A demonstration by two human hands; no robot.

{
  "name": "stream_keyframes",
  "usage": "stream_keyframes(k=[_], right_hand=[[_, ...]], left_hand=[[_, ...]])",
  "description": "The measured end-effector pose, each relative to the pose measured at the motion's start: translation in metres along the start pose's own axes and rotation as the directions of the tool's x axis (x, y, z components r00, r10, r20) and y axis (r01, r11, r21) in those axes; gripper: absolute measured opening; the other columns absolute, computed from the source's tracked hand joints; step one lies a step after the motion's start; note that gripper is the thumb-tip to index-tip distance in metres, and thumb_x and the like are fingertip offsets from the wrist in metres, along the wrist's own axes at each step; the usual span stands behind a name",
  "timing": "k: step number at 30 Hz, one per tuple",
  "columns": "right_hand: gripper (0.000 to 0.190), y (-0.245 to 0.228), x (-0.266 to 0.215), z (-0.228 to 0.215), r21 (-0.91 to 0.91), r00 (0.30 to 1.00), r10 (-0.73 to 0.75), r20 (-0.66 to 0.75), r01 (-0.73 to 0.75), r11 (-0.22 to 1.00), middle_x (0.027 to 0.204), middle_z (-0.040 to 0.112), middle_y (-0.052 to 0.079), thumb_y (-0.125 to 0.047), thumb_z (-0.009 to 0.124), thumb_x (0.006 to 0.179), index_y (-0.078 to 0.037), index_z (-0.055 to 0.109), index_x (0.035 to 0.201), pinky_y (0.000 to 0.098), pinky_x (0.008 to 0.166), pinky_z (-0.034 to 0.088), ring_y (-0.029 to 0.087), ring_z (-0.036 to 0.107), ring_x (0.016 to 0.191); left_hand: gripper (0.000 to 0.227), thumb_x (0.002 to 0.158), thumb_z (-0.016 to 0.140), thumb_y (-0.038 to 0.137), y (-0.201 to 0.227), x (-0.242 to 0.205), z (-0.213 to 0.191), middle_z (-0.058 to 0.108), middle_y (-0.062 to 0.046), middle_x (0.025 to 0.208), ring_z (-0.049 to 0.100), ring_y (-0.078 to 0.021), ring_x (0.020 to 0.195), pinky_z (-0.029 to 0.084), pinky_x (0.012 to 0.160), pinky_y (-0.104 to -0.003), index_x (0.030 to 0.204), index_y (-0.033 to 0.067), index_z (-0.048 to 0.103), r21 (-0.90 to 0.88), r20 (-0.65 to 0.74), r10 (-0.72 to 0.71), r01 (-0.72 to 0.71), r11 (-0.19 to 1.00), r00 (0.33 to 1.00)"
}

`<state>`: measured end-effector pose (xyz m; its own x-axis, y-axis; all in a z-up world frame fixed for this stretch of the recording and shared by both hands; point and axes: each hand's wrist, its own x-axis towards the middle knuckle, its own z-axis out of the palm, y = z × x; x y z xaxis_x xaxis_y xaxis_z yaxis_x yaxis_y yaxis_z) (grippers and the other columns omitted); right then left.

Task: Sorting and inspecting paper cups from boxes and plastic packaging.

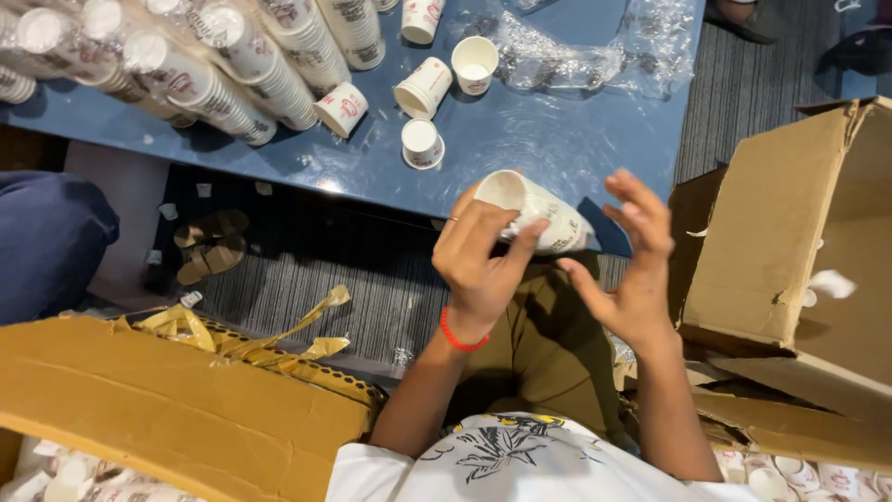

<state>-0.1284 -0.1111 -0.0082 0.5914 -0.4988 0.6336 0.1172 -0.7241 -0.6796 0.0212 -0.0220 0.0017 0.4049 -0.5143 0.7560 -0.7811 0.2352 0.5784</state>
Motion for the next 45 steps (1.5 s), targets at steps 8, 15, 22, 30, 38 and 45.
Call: stream_keyframes(k=[8, 15, 22, 30, 38, 45], right_hand=[[0.072, 0.000, -0.022, 0.016, 0.162, 0.982, 0.069, -0.177, -0.040, 0.986, 0.138, 0.055, 0.027, 0.002, 0.076, 0.094, -0.023, 0.026, 0.139, 0.0392, 0.104, 0.055, 0.030, 0.062, 0.123], [0.064, -0.006, 0.023, 0.012, 0.146, 0.978, -0.051, -0.201, 0.082, 0.986, 0.138, 0.054, 0.019, -0.004, 0.078, 0.099, -0.020, 0.029, 0.137, 0.0363, 0.098, 0.057, 0.030, 0.065, 0.121], [0.064, 0.006, 0.086, 0.028, 0.084, 0.983, -0.041, -0.181, 0.057, 0.995, 0.139, 0.038, 0.003, -0.001, 0.078, 0.109, -0.015, 0.033, 0.152, 0.0318, 0.095, 0.054, 0.019, 0.057, 0.117], [0.053, 0.006, 0.165, 0.105, 0.103, 0.979, -0.202, 0.024, 0.199, 0.975, 0.122, 0.066, 0.013, 0.000, 0.077, 0.114, -0.008, 0.036, 0.146, 0.0298, 0.088, 0.065, 0.022, 0.074, 0.108], [0.056, 0.023, 0.177, 0.174, -0.067, 0.936, -0.272, 0.223, 0.293, 0.954, 0.130, 0.061, 0.019, -0.005, 0.079, 0.104, -0.006, 0.044, 0.148, 0.0366, 0.085, 0.061, 0.031, 0.068, 0.101], [0.052, 0.021, 0.152, 0.135, -0.039, 0.958, -0.146, 0.249, 0.161, 0.986, 0.131, 0.059, 0.013, -0.010, 0.076, 0.103, -0.006, 0.046, 0.145, 0.0390, 0.091, 0.056, 0.029, 0.062, 0.105]], left_hand=[[0.030, 0.108, 0.062, 0.022, -0.015, -0.041, 0.003, 0.070, -0.007, 0.109, 0.062, -0.0091, 0.102, 0.051, 0.094, -0.026, 0.124, 0.0004, 0.050, -0.712, -0.034, -0.746, 0.508, 0.485, 0.665], [0.029, 0.108, 0.059, 0.021, -0.058, 0.011, -0.054, 0.062, -0.013, 0.132, 0.058, -0.0278, 0.126, 0.045, 0.110, -0.041, 0.128, 0.0011, 0.057, 0.088, -0.353, -0.352, 0.405, 0.910, 0.867], [0.049, 0.099, 0.075, 0.038, -0.116, 0.040, -0.053, 0.050, -0.015, 0.142, 0.050, -0.0399, 0.129, 0.043, 0.103, -0.051, 0.134, 0.0081, 0.060, 0.611, -0.167, -0.274, 0.317, 0.725, 0.947], [0.057, 0.087, 0.077, 0.005, -0.123, 0.038, -0.061, 0.045, -0.016, 0.130, 0.056, -0.0376, 0.114, 0.049, 0.097, -0.045, 0.139, 0.0013, 0.053, 0.511, -0.277, -0.446, 0.524, 0.681, 0.851], [0.056, 0.076, 0.069, -0.013, -0.124, 0.010, -0.072, 0.043, -0.018, 0.137, 0.059, -0.0388, 0.121, 0.054, 0.099, -0.041, 0.129, 0.0007, 0.059, 0.248, -0.393, -0.491, 0.604, 0.758, 0.778], [0.045, 0.099, 0.075, 0.014, -0.100, -0.001, -0.053, 0.052, -0.018, 0.133, 0.057, -0.0351, 0.126, 0.046, 0.111, -0.045, 0.135, -0.0019, 0.052, 0.100, -0.441, -0.449, 0.540, 0.836, 0.777]])
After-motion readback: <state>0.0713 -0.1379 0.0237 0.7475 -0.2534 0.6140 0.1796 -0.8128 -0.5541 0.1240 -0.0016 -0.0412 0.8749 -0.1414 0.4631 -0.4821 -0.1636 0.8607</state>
